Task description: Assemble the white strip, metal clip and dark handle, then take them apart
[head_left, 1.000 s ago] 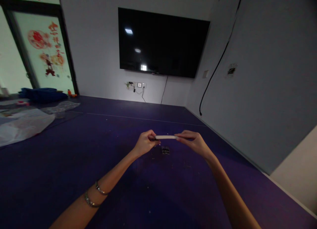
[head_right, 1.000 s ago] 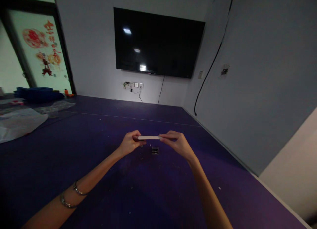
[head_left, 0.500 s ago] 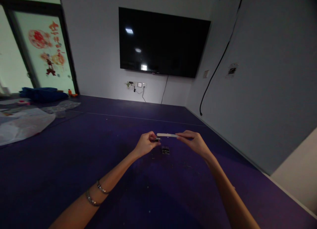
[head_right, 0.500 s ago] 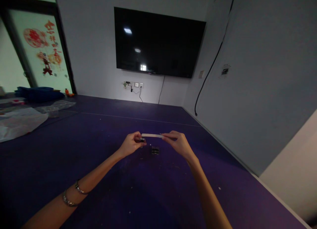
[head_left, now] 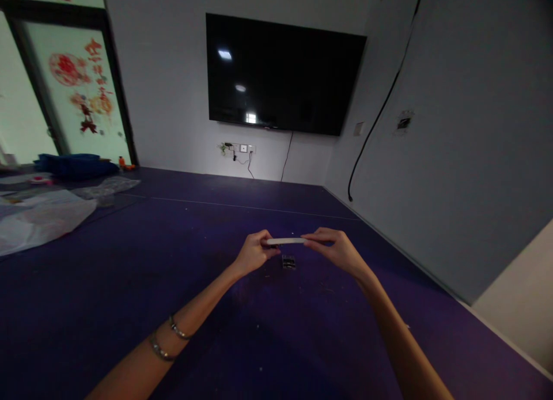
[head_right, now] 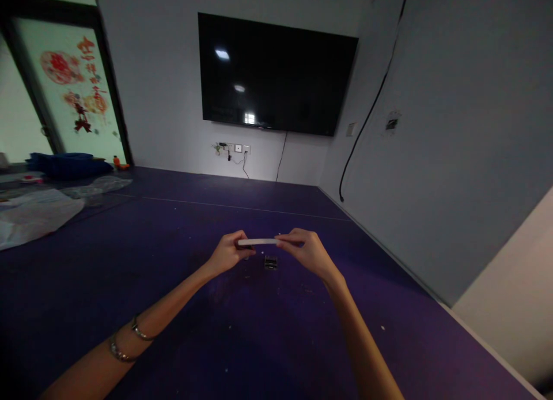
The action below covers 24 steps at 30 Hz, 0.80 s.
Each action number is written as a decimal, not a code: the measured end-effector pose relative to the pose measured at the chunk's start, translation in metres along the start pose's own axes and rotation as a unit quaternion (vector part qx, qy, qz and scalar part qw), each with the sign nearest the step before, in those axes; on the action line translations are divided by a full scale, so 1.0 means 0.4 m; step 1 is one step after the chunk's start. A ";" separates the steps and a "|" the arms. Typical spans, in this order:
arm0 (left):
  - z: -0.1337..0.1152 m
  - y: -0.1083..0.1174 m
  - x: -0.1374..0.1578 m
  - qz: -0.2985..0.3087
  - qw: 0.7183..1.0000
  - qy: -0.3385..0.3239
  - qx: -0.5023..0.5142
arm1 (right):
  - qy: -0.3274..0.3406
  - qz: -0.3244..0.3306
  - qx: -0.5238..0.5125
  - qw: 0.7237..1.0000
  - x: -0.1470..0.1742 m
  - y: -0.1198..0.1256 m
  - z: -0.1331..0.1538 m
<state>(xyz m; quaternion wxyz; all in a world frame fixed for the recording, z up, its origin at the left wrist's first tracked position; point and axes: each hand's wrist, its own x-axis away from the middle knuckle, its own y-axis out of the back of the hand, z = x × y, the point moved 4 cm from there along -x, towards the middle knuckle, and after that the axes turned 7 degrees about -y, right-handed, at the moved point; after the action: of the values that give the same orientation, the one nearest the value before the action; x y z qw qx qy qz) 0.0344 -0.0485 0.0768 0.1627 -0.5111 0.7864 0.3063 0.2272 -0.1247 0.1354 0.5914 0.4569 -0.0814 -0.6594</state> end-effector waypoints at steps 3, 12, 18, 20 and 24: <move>-0.001 -0.001 0.001 -0.004 1.000 -0.003 0.001 | -0.006 -0.008 0.004 1.000 0.000 0.002 -0.002; 0.004 -0.007 0.006 -0.005 1.000 0.010 0.017 | -0.029 -0.070 -0.022 0.997 -0.007 0.016 -0.055; -0.001 -0.018 0.013 -0.013 0.994 0.033 0.106 | -0.049 -0.107 -0.068 0.991 -0.013 0.015 -0.082; 0.000 -0.021 0.014 -0.022 0.992 0.039 0.117 | -0.068 -0.125 -0.081 0.987 -0.013 0.017 -0.088; 0.014 -0.017 0.014 -0.088 0.987 0.045 0.125 | -0.115 -0.145 -0.111 0.976 -0.014 0.020 -0.104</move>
<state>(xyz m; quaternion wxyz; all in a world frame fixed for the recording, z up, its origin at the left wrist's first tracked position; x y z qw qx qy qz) 0.0378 -0.0507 0.0671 0.2164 -0.5669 0.7772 0.1666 0.2612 -0.1042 0.1199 0.5227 0.3165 -0.0082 -0.7916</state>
